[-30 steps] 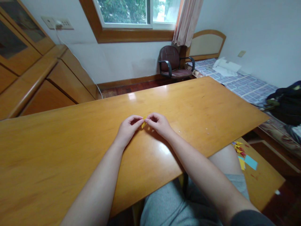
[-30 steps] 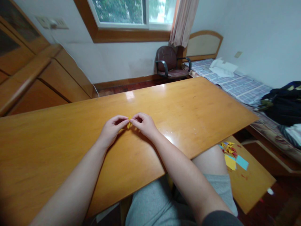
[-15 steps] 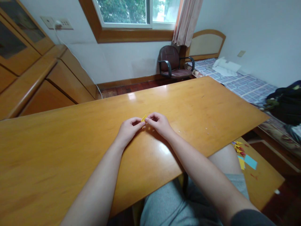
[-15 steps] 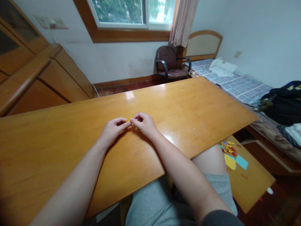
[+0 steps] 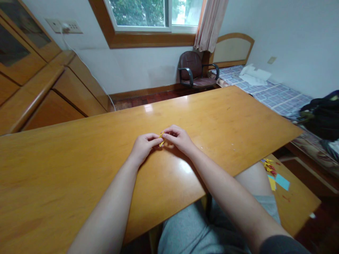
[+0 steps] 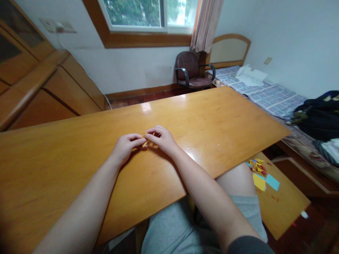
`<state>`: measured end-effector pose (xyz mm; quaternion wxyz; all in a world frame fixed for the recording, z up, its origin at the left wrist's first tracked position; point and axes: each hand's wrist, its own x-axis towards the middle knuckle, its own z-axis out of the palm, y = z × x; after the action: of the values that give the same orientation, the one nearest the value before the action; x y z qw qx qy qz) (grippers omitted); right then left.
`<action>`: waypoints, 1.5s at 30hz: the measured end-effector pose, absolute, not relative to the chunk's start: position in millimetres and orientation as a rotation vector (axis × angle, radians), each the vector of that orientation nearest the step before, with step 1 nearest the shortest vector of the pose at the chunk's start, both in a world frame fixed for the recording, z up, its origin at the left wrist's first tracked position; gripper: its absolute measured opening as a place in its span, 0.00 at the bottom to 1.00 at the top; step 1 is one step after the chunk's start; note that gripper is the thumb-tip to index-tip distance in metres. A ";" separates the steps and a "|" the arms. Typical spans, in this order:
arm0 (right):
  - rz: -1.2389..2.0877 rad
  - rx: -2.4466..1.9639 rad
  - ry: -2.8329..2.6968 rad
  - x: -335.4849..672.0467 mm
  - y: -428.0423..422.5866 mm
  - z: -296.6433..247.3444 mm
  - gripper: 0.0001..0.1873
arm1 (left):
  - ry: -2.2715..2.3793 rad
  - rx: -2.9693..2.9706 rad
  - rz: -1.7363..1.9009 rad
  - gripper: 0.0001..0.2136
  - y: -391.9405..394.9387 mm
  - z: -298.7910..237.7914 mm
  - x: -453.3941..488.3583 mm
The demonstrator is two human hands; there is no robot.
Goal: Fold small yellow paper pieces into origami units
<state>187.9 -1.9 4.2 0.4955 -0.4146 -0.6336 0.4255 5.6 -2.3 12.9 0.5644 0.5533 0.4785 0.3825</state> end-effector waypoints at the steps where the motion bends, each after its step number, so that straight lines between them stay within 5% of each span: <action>1: 1.040 -0.994 -1.539 187.9 -2.5 4.7 0.11 | 1.125 1.294 0.909 0.11 -2.2 13.0 5.6; 45: 1.331 -1.077 -1.318 185.0 -1.8 2.8 0.16 | 1.108 1.203 1.075 0.18 -4.7 14.8 13.8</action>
<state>185.0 -1.8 2.8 0.4708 -0.4398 -0.5381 0.5434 13.8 -4.7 14.8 0.5580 0.5100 0.4699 0.4558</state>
